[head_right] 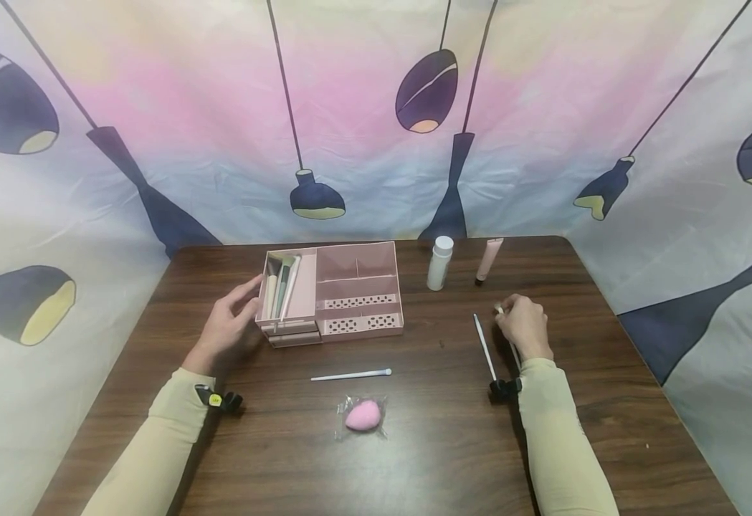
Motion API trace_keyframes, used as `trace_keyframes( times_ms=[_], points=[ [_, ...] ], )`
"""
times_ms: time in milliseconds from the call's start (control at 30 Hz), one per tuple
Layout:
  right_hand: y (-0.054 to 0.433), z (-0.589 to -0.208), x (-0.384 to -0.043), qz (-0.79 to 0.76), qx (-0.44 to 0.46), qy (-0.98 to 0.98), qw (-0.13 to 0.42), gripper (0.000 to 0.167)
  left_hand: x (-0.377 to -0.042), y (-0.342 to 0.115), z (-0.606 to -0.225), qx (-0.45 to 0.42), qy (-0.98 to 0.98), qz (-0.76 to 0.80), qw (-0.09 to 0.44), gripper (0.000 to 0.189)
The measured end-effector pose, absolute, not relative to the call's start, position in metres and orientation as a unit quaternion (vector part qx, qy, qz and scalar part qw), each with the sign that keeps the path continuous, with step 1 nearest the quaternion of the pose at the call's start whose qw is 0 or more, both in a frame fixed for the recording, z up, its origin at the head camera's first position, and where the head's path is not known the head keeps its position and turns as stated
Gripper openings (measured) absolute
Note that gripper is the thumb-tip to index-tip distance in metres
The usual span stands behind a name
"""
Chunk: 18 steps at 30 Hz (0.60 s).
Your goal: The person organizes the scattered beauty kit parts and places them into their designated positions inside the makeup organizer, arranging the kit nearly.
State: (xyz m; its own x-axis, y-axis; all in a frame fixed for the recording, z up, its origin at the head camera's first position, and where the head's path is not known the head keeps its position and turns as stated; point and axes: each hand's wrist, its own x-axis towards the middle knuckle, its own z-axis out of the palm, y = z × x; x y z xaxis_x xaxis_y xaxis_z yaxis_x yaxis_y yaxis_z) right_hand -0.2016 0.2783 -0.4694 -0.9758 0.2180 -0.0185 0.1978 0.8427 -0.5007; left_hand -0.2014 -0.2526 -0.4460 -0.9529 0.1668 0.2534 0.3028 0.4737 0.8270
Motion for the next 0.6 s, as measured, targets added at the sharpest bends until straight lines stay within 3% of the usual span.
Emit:
trace_keyframes(
  times_ms=[133, 367, 600],
  points=[
    [0.277, -0.466, -0.201, 0.262, -0.099, -0.959, 0.044, 0.03, -0.21, -0.26, -0.462, -0.138, -0.855, -0.495, 0.075, 0.049],
    [0.271, -0.455, -0.2, 0.268, -0.096, -0.956, 0.073, 0.03, -0.19, -0.247, -0.428, -0.142, -0.853, -0.498, 0.064, 0.048],
    [0.263, -0.444, -0.201, 0.277, -0.089, -0.952, 0.092, 0.029, -0.189, -0.246, -0.427, -0.143, -0.855, -0.494, 0.067, 0.048]
  ],
)
